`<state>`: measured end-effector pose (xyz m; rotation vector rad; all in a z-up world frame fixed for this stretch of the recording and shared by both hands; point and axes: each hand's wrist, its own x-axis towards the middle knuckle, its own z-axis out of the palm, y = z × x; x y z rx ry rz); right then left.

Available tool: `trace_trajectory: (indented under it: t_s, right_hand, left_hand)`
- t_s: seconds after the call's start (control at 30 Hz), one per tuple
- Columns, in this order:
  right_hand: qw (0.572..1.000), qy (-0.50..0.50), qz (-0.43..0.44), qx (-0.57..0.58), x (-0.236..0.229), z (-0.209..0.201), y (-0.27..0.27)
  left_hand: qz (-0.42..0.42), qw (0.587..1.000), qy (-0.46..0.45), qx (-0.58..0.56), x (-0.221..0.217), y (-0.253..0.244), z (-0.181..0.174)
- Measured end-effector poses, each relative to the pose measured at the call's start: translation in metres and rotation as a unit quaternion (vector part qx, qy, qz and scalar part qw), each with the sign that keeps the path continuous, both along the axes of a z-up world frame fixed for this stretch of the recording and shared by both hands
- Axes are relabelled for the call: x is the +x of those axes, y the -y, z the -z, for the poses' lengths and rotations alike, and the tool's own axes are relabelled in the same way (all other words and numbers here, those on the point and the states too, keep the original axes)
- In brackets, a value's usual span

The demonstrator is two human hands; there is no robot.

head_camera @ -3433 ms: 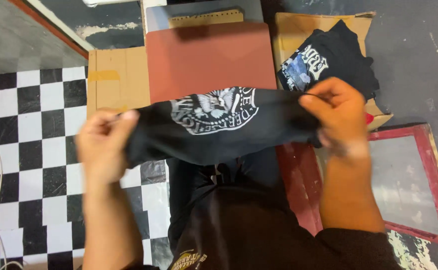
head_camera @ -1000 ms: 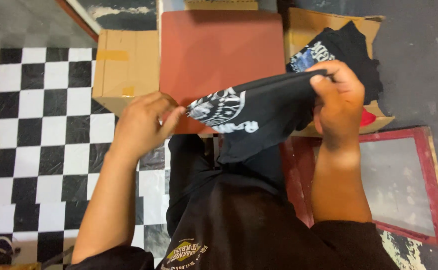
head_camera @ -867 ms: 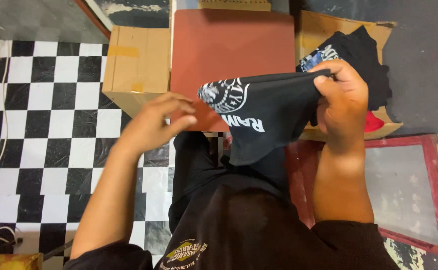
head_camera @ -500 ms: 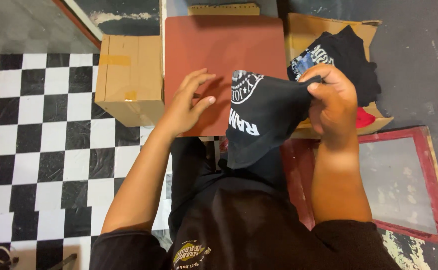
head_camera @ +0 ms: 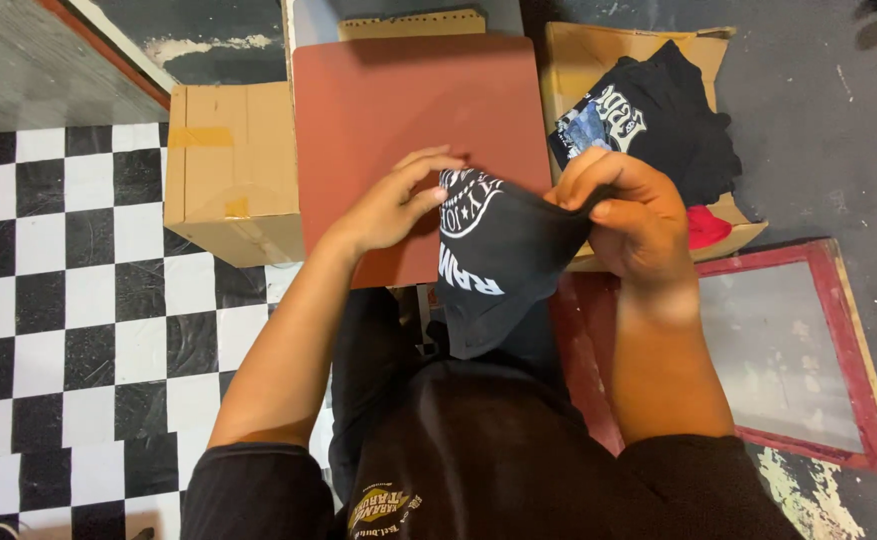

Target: The person uses a heat press machine to apply designs onto black t-shirts. They place a t-shirt on the press, lower the heated top plate, and then lift it to reveal the design. The person smooths the fabric with their hands and folds the finished t-shirt before moving on to the next one.

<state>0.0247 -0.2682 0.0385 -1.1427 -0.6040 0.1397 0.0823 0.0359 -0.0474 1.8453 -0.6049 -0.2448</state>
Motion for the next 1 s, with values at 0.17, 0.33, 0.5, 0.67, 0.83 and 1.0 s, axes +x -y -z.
trace_trajectory:
  t_s: [0.17,0.33,0.5,0.67,0.83,1.0]
  right_hand:
    - [1.0,-0.004,-0.005,0.02,0.002,0.0,0.012]
    - [0.999,-0.014,0.017,0.041,0.001,0.007,0.015]
    - [0.997,-0.029,0.051,0.054,-0.005,-0.001,0.015]
    - [0.995,-0.014,0.094,-0.017,-0.012,0.0,0.013]
    - [0.987,-0.009,0.101,-0.126,-0.025,-0.015,-0.027]
    - [0.958,0.102,0.126,-0.235,-0.043,-0.036,-0.084]
  left_hand:
    - [0.025,0.996,-0.07,-0.044,-0.002,-0.013,0.017]
    - [0.066,0.982,-0.178,-0.02,-0.016,-0.016,0.002]
    - [0.059,0.986,-0.157,-0.015,-0.039,-0.029,-0.003]
    - [-0.054,0.996,-0.075,0.006,-0.088,-0.058,-0.038]
    - [-0.129,0.977,-0.14,-0.096,-0.143,-0.115,-0.052]
    - [-0.25,0.959,0.123,-0.044,-0.2,-0.175,-0.075]
